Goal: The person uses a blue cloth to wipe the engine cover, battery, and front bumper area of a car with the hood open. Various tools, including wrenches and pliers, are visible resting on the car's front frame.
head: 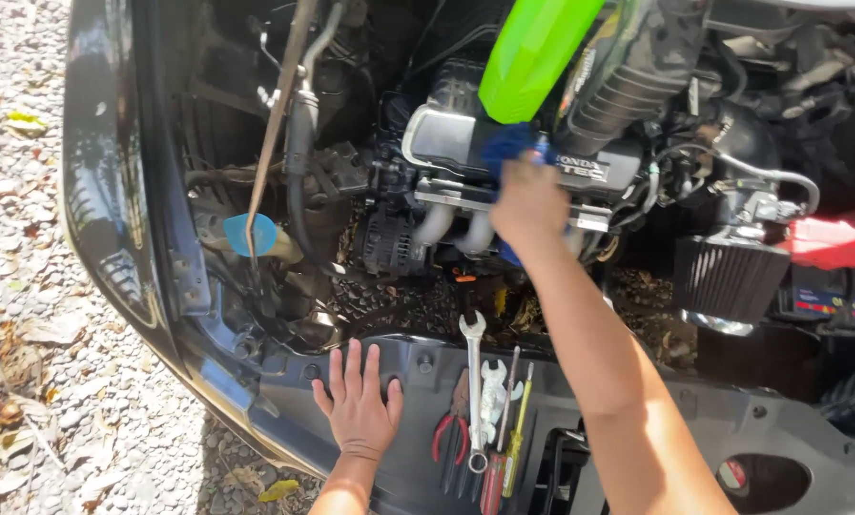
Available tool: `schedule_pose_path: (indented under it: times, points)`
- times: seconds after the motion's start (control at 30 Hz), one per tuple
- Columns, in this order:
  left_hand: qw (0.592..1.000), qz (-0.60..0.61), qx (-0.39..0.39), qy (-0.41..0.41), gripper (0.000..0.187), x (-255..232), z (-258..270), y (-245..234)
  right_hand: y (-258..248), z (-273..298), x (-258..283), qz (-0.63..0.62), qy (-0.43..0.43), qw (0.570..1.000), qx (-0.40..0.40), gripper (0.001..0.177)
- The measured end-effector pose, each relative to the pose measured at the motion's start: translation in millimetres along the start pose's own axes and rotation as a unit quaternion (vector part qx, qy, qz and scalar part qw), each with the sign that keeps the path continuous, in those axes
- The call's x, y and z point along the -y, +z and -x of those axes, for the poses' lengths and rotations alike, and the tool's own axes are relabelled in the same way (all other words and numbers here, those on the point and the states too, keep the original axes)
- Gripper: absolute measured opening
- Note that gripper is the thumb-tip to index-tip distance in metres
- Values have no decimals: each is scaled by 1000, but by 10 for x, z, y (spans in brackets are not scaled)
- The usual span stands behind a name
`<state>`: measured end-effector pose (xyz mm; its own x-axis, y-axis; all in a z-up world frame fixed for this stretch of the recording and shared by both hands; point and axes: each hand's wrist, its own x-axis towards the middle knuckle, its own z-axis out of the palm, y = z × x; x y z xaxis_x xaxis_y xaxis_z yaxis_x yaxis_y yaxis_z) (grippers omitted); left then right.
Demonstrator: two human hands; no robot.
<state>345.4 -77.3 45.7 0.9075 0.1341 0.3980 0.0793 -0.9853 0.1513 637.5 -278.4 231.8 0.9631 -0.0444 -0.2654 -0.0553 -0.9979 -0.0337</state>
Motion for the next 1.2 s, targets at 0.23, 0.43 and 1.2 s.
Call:
schedule_pose_path:
  times: [0.23, 0.43, 1.2]
  points:
    - [1000, -11, -7, -4, 58, -2, 0, 15, -176, 141, -52, 10, -88, 995, 53, 82]
    - [1000, -13, -9, -8, 58, 0, 7, 5, 886, -30, -1591, 91, -5, 965, -246, 58]
    - [1000, -26, -6, -1, 59, -9, 2, -49, 138, 912, -1099, -111, 114, 986, -53, 66]
